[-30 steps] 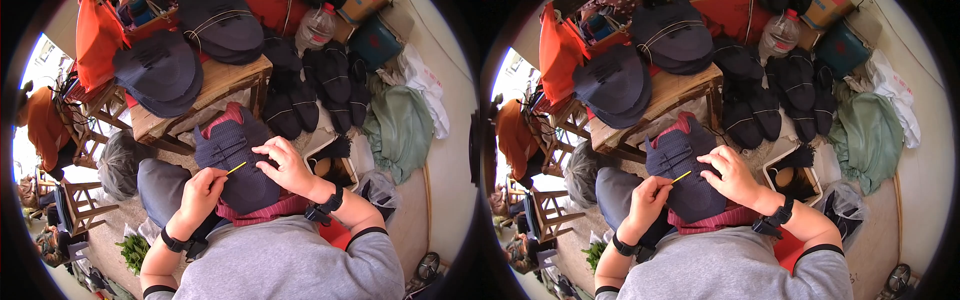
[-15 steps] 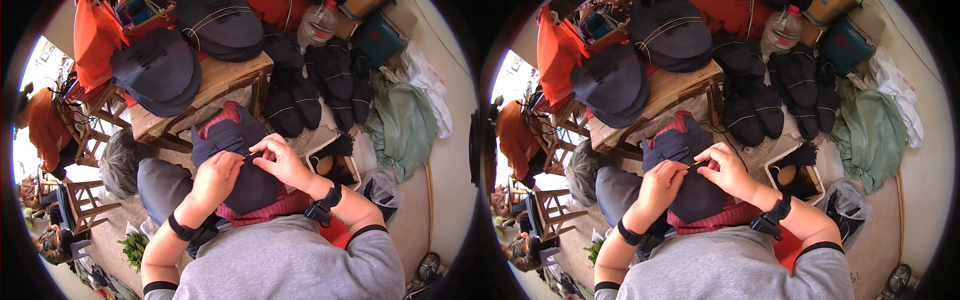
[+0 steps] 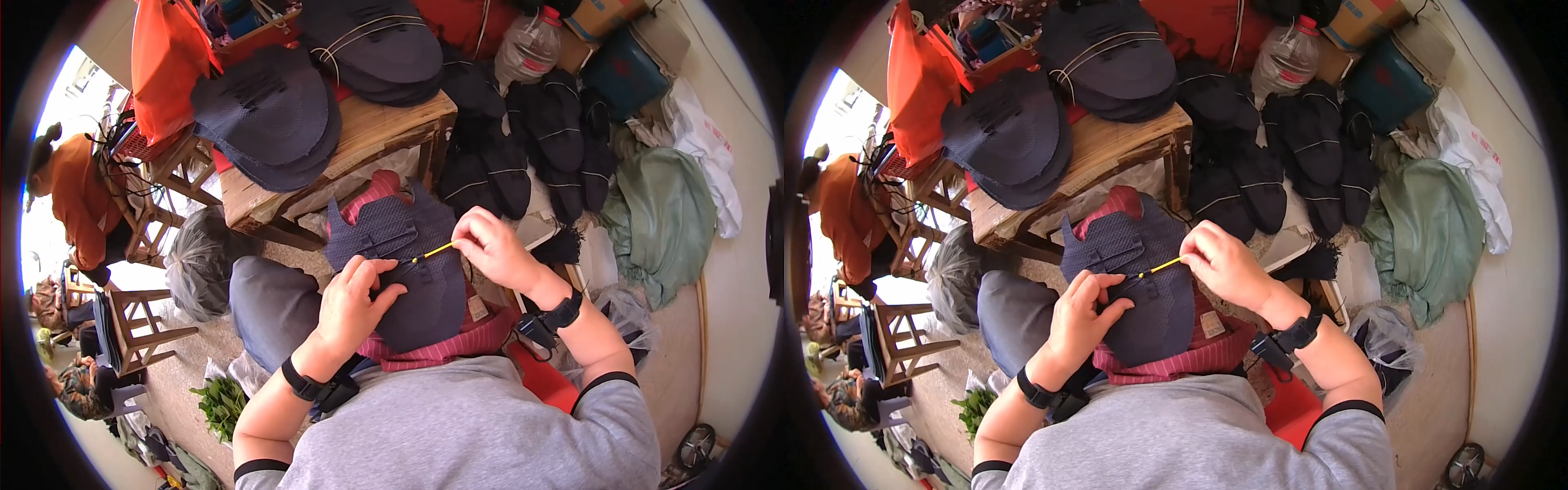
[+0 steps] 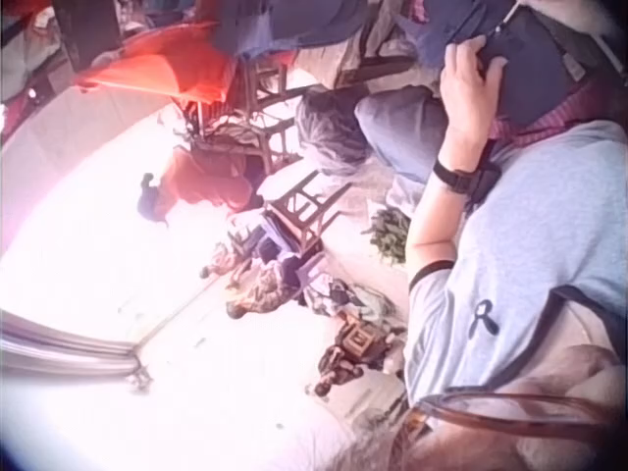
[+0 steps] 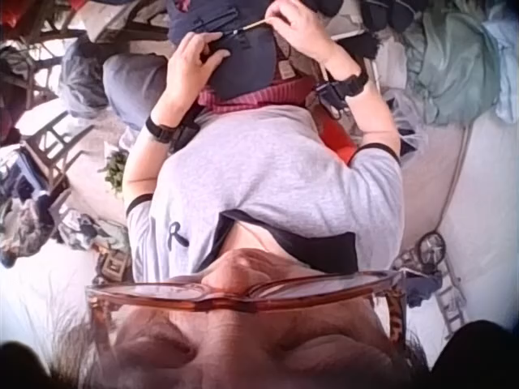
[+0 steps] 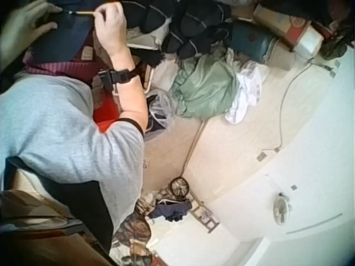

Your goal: Lacing a black shoe upper with a yellow stitching tool.

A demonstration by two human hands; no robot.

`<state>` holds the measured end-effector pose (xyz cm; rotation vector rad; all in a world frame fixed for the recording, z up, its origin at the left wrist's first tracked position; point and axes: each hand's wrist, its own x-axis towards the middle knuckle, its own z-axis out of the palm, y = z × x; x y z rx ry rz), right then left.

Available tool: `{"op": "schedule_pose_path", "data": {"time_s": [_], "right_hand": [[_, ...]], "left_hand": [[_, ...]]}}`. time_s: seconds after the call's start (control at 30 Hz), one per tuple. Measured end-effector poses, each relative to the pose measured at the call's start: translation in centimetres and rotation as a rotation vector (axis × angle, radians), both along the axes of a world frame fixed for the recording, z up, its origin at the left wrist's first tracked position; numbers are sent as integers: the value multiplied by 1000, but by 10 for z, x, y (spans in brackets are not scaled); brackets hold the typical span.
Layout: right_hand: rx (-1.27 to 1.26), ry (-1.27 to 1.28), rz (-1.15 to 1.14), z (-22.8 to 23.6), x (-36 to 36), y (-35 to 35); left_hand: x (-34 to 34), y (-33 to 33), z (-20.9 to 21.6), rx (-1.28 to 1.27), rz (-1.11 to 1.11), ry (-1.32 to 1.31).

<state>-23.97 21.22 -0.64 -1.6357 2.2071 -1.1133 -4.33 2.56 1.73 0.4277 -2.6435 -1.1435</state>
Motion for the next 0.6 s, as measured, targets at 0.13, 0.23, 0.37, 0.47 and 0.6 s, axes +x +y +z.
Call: {"op": "schedule_pose_path", "data": {"time_s": [0.13, 0.23, 0.37, 0.47, 0.6], "right_hand": [[-63, -1183, -36, 11, 6, -6], [-132, -1427, 67, 6, 28, -20], [-89, -810, 25, -2, 40, -26], [-134, -694, 15, -3, 44, -22], [-181, -1198, -5, -15, 44, -11]], "left_hand": [[1, -1, 1, -17, 8, -42], [1, -1, -2, 2, 8, -43], [1, 0, -1, -10, 13, -37], [3, -2, -4, -42, -12, -6], [2, -3, -9, -114, -81, 45]]}}
